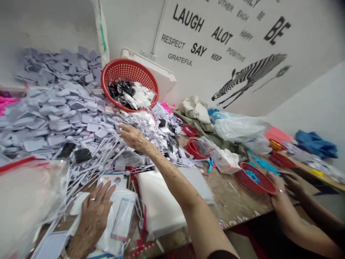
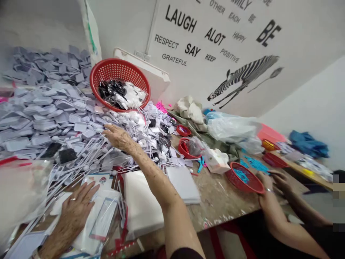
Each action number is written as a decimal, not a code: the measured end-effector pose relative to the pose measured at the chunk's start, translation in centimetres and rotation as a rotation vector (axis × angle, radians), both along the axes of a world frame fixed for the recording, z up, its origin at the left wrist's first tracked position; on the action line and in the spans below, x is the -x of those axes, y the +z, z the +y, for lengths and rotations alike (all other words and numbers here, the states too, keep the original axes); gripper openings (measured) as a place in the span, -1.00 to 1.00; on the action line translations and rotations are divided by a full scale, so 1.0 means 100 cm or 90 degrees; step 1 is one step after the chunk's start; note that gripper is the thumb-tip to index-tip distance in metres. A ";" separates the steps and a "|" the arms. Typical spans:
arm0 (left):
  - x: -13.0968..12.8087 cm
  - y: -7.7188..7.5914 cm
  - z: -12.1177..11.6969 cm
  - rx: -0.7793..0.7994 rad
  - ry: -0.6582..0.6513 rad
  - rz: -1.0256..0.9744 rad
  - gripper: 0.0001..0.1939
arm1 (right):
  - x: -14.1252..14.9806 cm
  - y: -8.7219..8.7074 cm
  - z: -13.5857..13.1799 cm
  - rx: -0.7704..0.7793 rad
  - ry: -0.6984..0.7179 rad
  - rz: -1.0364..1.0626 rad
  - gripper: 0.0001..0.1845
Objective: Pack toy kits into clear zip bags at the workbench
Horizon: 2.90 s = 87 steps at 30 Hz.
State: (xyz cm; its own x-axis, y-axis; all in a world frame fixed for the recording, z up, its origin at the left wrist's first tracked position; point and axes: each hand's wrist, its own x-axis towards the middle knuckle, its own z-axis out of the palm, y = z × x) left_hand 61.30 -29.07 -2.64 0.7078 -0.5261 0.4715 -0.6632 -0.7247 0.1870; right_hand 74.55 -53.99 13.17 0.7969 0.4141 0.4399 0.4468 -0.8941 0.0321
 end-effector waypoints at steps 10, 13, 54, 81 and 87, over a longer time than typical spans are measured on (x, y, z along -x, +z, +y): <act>0.000 0.006 -0.001 -0.013 -0.021 -0.065 -0.53 | 0.076 0.001 -0.175 -0.272 -0.490 -0.045 -0.58; 0.000 0.007 0.000 -0.013 -0.033 -0.074 -0.51 | 0.094 -0.018 -0.222 -0.257 -0.601 0.115 -0.75; 0.070 0.103 -0.008 0.397 -0.143 0.775 -0.55 | 0.293 -0.028 0.064 -0.329 0.079 0.160 -0.27; 0.028 0.084 0.093 0.224 0.113 0.259 -0.73 | 0.313 -0.094 0.106 -0.564 -0.212 0.102 -0.54; 0.032 0.083 0.121 -0.107 0.194 0.156 -0.62 | 0.317 -0.093 0.108 -0.546 -0.199 0.089 -0.52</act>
